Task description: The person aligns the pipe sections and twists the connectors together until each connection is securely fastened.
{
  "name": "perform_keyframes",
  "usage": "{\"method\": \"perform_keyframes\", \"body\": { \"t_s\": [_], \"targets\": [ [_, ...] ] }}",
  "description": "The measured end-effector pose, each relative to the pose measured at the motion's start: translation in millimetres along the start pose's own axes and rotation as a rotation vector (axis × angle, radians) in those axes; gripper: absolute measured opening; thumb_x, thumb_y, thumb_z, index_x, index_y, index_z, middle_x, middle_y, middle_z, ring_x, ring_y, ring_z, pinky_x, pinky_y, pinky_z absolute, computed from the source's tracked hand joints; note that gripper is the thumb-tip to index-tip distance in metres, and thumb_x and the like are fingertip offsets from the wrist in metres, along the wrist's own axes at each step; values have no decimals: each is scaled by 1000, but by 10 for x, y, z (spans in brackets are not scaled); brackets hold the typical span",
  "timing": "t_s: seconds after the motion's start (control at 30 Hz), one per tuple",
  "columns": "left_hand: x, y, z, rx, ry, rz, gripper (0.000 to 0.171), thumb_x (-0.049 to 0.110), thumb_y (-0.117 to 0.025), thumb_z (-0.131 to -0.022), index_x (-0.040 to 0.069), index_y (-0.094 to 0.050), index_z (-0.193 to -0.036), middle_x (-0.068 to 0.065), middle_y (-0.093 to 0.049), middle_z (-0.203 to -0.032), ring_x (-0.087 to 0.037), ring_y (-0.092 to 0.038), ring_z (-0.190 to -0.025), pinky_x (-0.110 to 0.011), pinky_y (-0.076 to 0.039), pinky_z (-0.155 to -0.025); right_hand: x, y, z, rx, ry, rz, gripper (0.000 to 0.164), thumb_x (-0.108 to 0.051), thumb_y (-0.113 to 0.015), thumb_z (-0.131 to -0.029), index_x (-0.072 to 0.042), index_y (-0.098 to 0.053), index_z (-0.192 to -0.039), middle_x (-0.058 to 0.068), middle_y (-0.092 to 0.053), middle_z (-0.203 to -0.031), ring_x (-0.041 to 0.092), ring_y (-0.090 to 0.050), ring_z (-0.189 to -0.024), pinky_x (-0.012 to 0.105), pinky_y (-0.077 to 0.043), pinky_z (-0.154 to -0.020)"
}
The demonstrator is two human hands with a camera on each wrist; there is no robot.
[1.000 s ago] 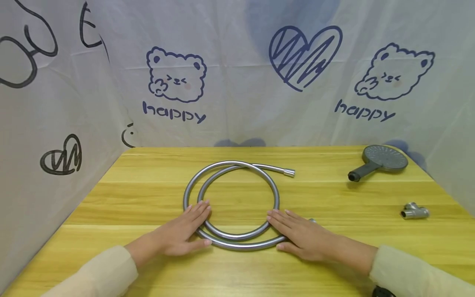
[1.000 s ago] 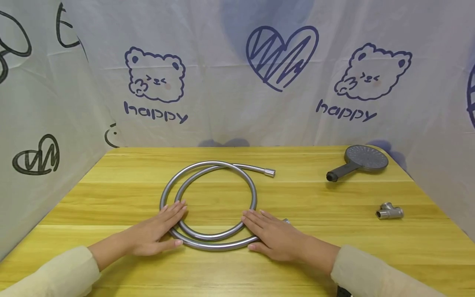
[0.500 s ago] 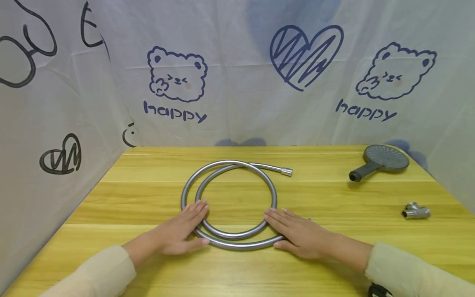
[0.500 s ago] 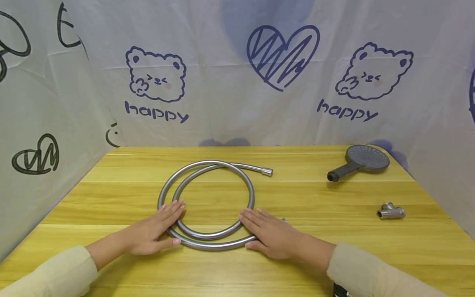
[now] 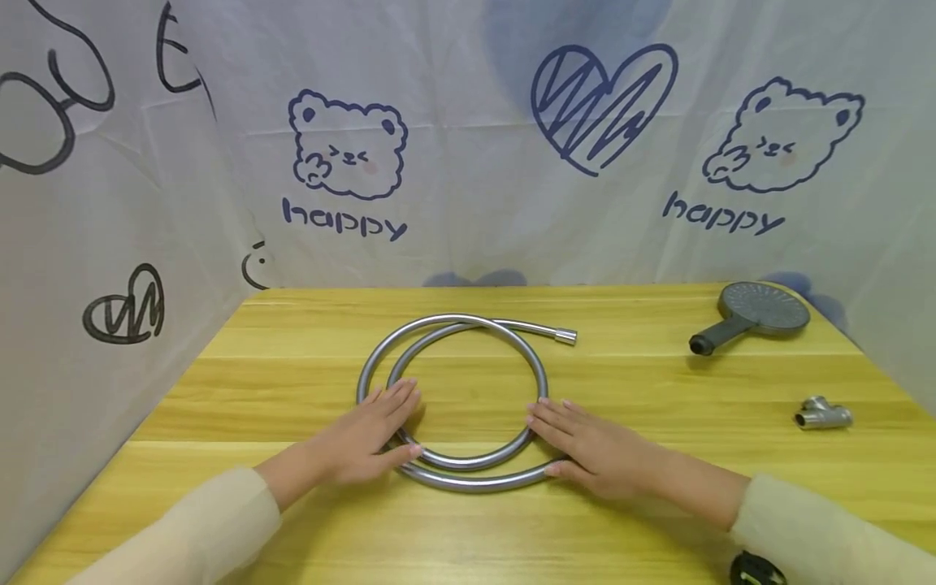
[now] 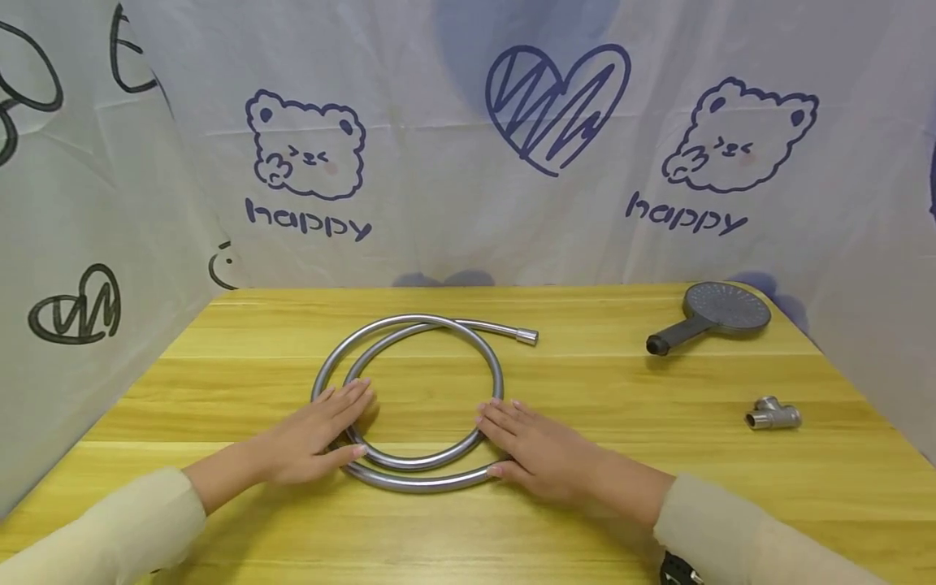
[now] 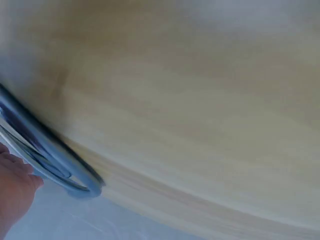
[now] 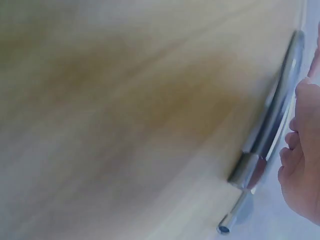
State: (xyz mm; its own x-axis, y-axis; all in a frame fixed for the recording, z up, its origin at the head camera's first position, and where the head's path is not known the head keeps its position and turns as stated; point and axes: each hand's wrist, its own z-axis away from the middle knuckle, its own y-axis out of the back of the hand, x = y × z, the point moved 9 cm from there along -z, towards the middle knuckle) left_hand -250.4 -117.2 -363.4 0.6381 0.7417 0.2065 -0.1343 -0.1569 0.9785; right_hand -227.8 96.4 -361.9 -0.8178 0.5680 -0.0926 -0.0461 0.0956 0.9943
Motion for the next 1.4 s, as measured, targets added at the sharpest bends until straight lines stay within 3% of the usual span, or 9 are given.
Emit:
{"method": "perform_keyframes", "body": {
  "t_s": [0.3,0.7,1.13,1.4],
  "targets": [
    [75,180,-381,56,-14,-30,70,45,-46,-94,-4,-30,-142,-23,-25,-150,-38,-21,-139,-53,-13,-114,230,246,67,91,-55,-47,55,-32,-48,-96,1,-38,-139,18,-38,-145,35,-34,-134,49,-25,-110],
    [59,384,-873,136,9,-42,71,46,-50,-92,-3,-34,-141,-23,-28,-148,-38,-24,-138,-49,-19,-114,688,463,299,225,-208,-52,58,-27,-58,-92,1,-39,-138,22,-40,-142,42,-36,-130,54,-30,-105],
    [-30,475,-1161,186,65,12,69,47,-52,-91,-1,-37,-139,-23,-31,-147,-39,-30,-135,-49,-22,-113,1040,483,532,222,-361,-111,61,-31,-57,-92,-1,-37,-140,24,-34,-145,47,-29,-131,60,-25,-105],
    [-85,541,-1264,196,107,63,70,47,-49,-92,-1,-34,-141,-23,-29,-148,-38,-27,-137,-48,-22,-113,1152,532,647,237,-389,-105,63,-31,-59,-90,3,-37,-139,27,-34,-143,50,-30,-129,62,-26,-103]
  ]
}}
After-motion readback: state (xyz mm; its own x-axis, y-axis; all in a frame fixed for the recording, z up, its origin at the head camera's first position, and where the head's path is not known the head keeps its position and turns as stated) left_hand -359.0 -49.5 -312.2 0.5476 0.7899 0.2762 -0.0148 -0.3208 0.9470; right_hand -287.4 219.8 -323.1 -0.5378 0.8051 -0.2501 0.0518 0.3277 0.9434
